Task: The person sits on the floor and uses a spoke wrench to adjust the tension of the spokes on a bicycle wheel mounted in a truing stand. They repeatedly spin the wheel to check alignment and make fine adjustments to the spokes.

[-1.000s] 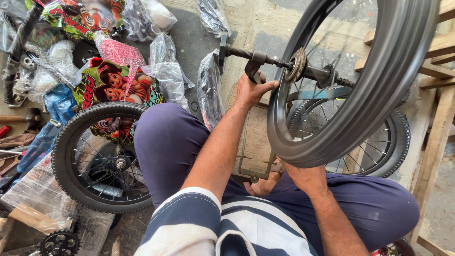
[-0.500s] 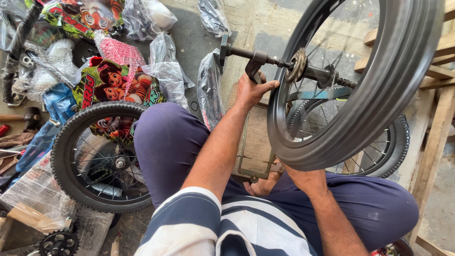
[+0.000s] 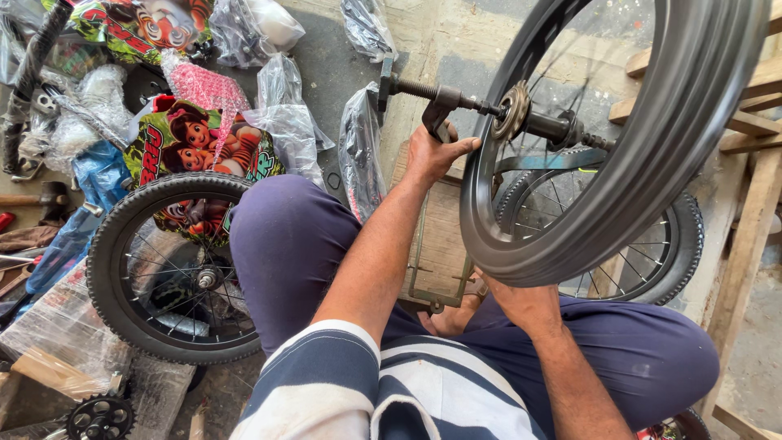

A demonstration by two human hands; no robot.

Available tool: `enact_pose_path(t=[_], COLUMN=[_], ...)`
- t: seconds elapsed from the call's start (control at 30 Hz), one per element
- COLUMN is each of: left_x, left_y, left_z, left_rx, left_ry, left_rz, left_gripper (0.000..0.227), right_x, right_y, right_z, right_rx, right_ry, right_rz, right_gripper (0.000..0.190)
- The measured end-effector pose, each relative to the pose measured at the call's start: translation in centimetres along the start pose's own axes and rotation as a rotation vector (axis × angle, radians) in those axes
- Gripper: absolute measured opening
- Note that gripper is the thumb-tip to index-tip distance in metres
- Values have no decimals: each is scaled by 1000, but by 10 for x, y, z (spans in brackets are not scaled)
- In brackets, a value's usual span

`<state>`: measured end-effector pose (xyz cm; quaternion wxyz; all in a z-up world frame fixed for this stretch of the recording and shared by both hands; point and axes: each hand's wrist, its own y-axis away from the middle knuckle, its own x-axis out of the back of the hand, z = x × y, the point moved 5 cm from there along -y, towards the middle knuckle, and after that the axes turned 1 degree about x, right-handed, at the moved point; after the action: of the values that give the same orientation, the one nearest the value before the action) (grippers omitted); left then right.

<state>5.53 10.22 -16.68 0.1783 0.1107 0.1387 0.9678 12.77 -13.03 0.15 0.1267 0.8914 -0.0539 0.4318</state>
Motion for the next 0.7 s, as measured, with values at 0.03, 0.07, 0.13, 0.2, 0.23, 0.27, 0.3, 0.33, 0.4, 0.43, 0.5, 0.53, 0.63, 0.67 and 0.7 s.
enact_pose_path(t=[0.03,0.07,0.13,0.2,0.23,0.27,0.3,0.33,0.4,0.43,0.5,0.53,0.63,0.67,0.7], left_x=[0,0,-1,0,0,0,0,0,1,1,1,1,0,0,0], left_y=[0,0,1,1,1,1,1,2,1,1,2,2,1,1,1], left_z=[0,0,0,0,1,1,1,1,3,3,3,3,2,1,1], left_rx=[3,-2,-12,-18,-21,-21,-21,-21,-16,-14,-9,-7,-19,-23,-27], left_ry=[-4,7,29,17,11,20,28,37,19,9,2,-2,8,13,18], left_rz=[0,2,5,15,20,16,12,8,10,10,8,7,7,12,18], left_gripper=[47,47,47,47,47,46,46,46,45,45,45,46,47,47,47], right_x=[-1,-2,0,0,-1,-2,-3,-4,-5,-6,-6,-5,-4,-4,-4], right_y=[0,0,1,1,1,2,2,3,3,3,3,3,1,1,1], right_z=[2,4,2,2,3,4,6,7,9,9,8,6,5,6,5], right_rx=[-34,-67,8,51,58,66,56,46,30,24,43,70,27,-8,-6], right_ry=[2,3,-62,-70,-45,-20,-29,-37,-34,-24,-14,-14,-33,-43,-46], right_rz=[-20,-40,-2,15,14,12,10,8,2,-1,2,10,-10,-23,-19], right_gripper=[19,19,19,19,18,17,17,17,16,15,15,15,16,16,17])
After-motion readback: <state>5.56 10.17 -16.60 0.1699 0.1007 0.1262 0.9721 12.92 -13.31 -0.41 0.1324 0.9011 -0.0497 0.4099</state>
